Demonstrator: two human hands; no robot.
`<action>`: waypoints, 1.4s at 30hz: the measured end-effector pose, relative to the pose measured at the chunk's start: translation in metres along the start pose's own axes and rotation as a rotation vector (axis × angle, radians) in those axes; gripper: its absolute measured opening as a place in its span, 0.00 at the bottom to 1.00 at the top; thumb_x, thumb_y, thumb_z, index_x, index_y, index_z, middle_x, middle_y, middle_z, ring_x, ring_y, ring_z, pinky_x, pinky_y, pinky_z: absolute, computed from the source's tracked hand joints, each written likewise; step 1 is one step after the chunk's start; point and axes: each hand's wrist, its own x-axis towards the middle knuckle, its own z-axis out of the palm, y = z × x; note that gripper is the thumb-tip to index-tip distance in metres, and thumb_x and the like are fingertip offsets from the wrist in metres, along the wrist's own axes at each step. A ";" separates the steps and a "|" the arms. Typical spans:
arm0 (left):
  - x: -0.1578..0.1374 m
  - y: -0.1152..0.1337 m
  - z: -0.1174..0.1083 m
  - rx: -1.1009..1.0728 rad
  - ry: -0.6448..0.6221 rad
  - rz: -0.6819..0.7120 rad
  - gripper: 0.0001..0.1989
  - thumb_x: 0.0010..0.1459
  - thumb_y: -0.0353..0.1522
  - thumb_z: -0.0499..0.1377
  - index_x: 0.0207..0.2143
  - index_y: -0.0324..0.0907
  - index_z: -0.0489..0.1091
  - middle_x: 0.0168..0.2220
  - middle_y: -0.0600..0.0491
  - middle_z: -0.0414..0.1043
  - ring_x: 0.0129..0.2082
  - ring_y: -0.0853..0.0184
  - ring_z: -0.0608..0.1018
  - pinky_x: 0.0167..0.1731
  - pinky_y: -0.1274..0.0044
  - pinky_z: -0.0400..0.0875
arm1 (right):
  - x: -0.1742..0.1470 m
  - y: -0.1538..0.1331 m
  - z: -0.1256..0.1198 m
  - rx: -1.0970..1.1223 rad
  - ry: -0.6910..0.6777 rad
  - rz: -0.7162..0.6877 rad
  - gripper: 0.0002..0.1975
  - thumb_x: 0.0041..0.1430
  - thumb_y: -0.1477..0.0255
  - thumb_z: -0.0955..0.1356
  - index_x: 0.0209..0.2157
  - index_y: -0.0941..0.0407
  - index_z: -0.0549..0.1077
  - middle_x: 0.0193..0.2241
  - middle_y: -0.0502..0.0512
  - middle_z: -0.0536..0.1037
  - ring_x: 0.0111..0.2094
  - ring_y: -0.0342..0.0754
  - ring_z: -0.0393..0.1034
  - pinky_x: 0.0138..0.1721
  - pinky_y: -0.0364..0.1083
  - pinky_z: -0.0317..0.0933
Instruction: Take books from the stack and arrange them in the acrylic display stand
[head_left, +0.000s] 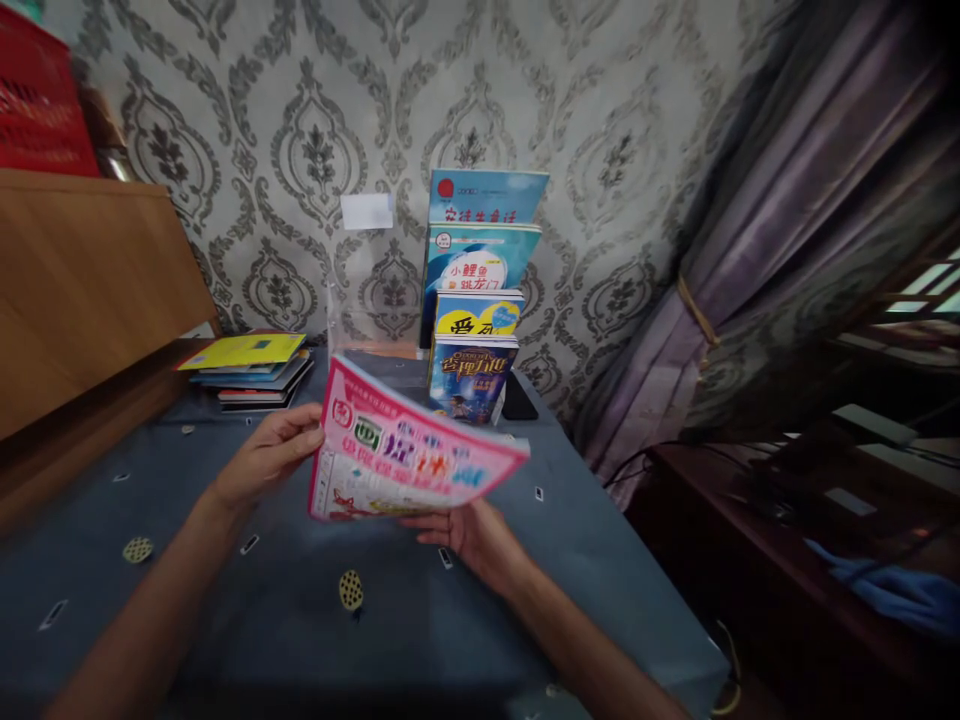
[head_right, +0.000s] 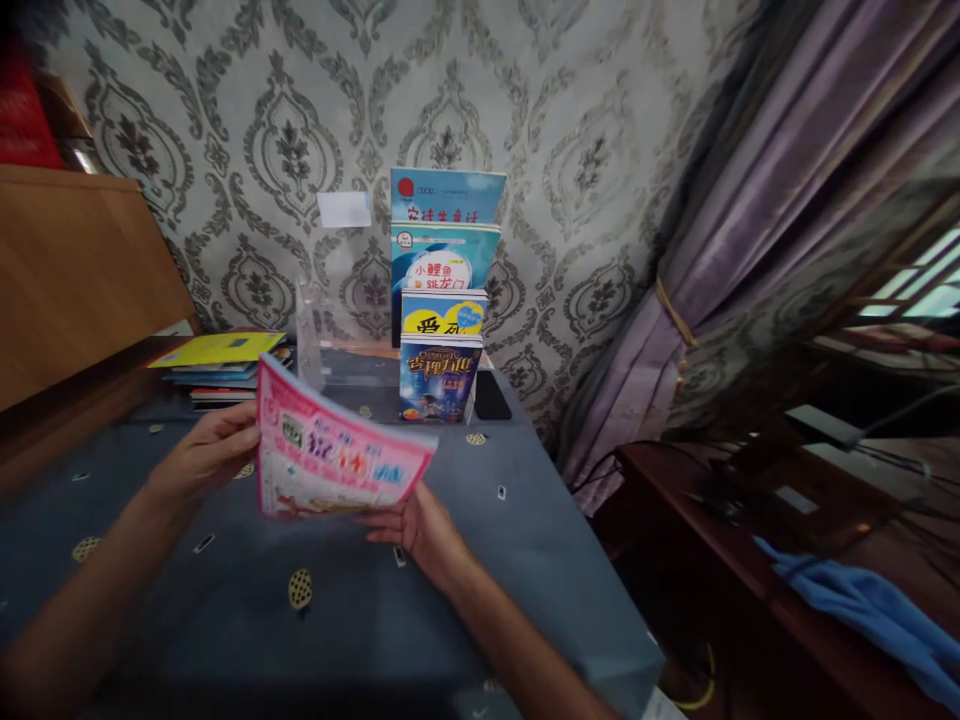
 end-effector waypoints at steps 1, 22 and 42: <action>-0.002 0.002 -0.003 0.056 -0.029 0.028 0.17 0.55 0.46 0.68 0.38 0.41 0.81 0.33 0.49 0.81 0.34 0.60 0.82 0.38 0.72 0.76 | 0.002 -0.007 0.000 0.006 -0.004 -0.009 0.26 0.64 0.49 0.63 0.41 0.58 0.76 0.37 0.62 0.83 0.37 0.50 0.81 0.37 0.45 0.71; -0.082 -0.113 -0.017 0.887 -0.171 0.032 0.15 0.68 0.36 0.53 0.52 0.50 0.74 0.58 0.49 0.73 0.61 0.59 0.72 0.64 0.61 0.60 | 0.083 -0.008 -0.045 -1.100 0.298 -0.549 0.17 0.55 0.76 0.64 0.42 0.51 0.81 0.40 0.54 0.83 0.41 0.52 0.75 0.49 0.53 0.67; 0.001 -0.148 -0.016 1.337 0.019 0.040 0.24 0.67 0.32 0.49 0.64 0.41 0.61 0.60 0.42 0.70 0.60 0.56 0.73 0.60 0.59 0.63 | 0.078 0.006 0.010 -1.670 0.036 -0.709 0.21 0.64 0.78 0.63 0.58 0.59 0.72 0.61 0.65 0.70 0.64 0.54 0.62 0.64 0.56 0.57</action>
